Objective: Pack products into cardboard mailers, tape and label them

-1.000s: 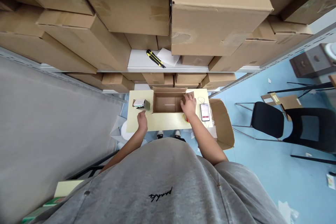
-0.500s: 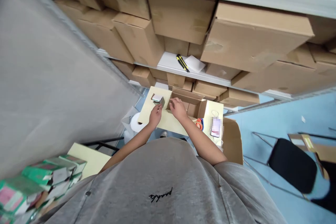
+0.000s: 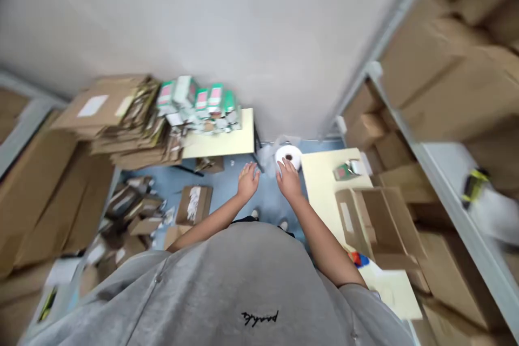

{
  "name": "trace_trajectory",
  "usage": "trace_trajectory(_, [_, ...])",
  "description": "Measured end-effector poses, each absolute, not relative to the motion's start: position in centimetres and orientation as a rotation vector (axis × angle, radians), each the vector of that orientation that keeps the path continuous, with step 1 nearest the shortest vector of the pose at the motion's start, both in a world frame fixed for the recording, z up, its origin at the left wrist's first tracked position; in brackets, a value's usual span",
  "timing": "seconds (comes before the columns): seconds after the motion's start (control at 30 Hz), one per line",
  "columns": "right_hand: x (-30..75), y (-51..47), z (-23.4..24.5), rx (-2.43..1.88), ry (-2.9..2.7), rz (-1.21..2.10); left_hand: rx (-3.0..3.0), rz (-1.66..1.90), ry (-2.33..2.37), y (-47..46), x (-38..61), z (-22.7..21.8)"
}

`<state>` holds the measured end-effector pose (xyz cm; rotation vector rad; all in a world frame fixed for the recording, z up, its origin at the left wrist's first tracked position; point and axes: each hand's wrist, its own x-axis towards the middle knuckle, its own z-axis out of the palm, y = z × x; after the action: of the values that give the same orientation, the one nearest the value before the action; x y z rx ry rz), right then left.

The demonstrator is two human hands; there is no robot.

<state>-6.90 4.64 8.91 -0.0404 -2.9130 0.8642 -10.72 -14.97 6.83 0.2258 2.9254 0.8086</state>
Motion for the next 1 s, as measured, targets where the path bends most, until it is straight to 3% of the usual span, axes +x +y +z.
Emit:
trace_trajectory(0.23, [-13.8,-18.2,8.3,0.838,-3.101,0.663,-0.638,0.610,2.999,-37.4,-6.7,5.3])
trace_trajectory(0.5, [-13.2,-43.1,5.9,1.516,-3.057,0.451,-1.211,0.634,2.810,-57.6,1.1,0.9])
trace_trajectory(0.8, [-13.0,-57.4,0.3,1.877,-3.077,0.268,-1.638,0.684,2.523,-67.3,6.5,-4.5])
trace_trajectory(1.0, [-17.4,-65.3,-7.2,1.982,-3.075,0.191,-1.813,0.704,2.353,-71.1,4.7,-9.6])
